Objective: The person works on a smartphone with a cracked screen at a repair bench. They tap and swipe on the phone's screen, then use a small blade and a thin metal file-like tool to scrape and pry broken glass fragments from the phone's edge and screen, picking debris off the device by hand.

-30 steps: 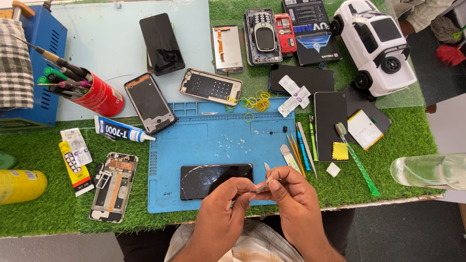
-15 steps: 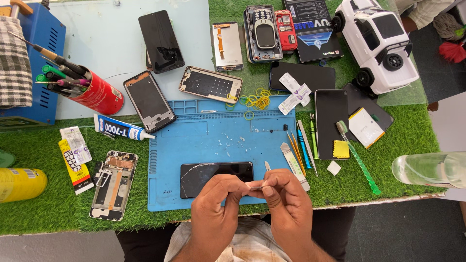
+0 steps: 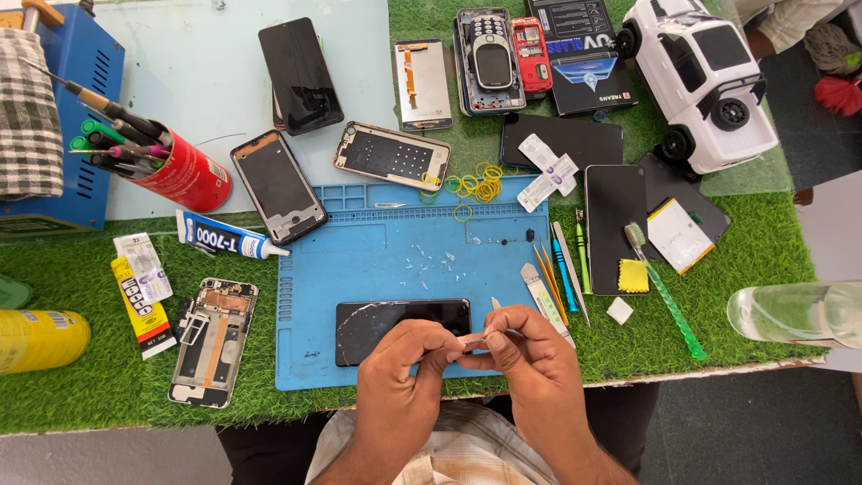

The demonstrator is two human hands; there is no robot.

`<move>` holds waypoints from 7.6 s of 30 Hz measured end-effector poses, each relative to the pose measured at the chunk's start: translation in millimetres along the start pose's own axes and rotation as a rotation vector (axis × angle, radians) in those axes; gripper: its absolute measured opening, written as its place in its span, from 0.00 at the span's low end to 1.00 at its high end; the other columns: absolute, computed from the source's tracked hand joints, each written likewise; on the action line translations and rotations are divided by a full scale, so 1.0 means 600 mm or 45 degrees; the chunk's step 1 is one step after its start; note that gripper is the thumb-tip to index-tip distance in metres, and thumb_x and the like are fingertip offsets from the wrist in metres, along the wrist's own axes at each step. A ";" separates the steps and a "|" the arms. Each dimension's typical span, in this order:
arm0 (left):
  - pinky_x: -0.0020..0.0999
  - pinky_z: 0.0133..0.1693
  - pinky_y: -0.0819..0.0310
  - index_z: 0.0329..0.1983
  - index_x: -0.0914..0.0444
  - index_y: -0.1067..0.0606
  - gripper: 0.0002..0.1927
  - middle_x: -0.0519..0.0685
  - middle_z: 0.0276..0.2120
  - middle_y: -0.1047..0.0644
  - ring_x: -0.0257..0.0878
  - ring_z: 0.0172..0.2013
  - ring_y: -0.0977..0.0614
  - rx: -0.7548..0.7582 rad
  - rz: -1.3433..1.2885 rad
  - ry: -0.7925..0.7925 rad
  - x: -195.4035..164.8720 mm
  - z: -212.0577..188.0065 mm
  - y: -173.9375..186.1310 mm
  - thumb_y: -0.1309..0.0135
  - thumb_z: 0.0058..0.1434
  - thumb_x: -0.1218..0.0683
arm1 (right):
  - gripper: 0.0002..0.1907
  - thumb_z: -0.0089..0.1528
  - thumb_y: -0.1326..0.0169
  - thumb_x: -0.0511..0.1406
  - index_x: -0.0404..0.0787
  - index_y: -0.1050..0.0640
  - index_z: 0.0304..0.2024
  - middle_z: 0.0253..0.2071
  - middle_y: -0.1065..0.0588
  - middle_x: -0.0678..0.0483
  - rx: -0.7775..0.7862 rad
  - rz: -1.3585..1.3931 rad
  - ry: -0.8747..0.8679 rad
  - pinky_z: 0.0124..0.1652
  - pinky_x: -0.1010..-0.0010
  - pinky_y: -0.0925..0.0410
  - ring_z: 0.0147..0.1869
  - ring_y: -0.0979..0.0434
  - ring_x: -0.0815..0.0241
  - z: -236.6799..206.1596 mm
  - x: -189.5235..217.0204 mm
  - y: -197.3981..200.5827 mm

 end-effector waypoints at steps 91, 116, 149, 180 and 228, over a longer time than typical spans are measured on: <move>0.37 0.33 0.23 0.37 0.64 0.18 0.06 0.49 0.29 0.18 0.39 0.28 0.17 0.216 0.365 0.477 0.062 0.114 -0.062 0.42 0.59 0.57 | 0.06 0.64 0.42 0.29 0.35 0.25 0.43 0.36 0.22 0.49 0.013 -1.712 1.189 0.35 0.63 0.28 0.37 0.20 0.52 0.041 0.029 -0.020; 0.40 0.39 0.21 0.39 0.60 0.19 0.07 0.48 0.33 0.16 0.42 0.36 0.15 0.288 0.503 0.506 0.079 0.128 -0.079 0.42 0.60 0.55 | 0.06 0.65 0.41 0.30 0.36 0.26 0.42 0.37 0.23 0.50 0.002 -1.872 1.272 0.39 0.62 0.29 0.40 0.21 0.52 0.052 0.002 -0.010; 0.25 0.25 0.28 0.34 0.66 0.19 0.08 0.44 0.25 0.19 0.26 0.25 0.23 0.197 -0.075 0.509 0.095 0.078 -0.039 0.40 0.57 0.55 | 0.06 0.67 0.43 0.31 0.32 0.21 0.42 0.38 0.20 0.47 -0.110 0.176 0.007 0.48 0.65 0.25 0.42 0.19 0.59 0.081 -0.054 0.042; 0.28 0.33 0.22 0.46 0.67 0.20 0.11 0.48 0.36 0.17 0.33 0.31 0.17 0.129 -0.394 0.789 0.112 0.021 0.024 0.44 0.62 0.59 | 0.11 0.59 0.38 0.41 0.41 0.18 0.36 0.38 0.21 0.51 -0.199 -1.892 0.154 0.40 0.60 0.28 0.40 0.20 0.49 0.032 0.029 0.043; 0.24 0.25 0.26 0.42 0.65 0.20 0.10 0.45 0.29 0.18 0.28 0.25 0.19 0.295 -0.509 0.839 0.109 -0.028 -0.035 0.39 0.60 0.55 | 0.03 0.61 0.39 0.30 0.34 0.19 0.34 0.31 0.22 0.55 -0.203 -0.149 -0.256 0.29 0.75 0.38 0.28 0.32 0.68 0.021 -0.026 0.050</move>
Point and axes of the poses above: each hand's wrist, its own z-axis towards the middle knuckle, its own y-axis out of the back of the hand, x = y × z, the point moved 8 cm from there along z, towards the middle knuckle
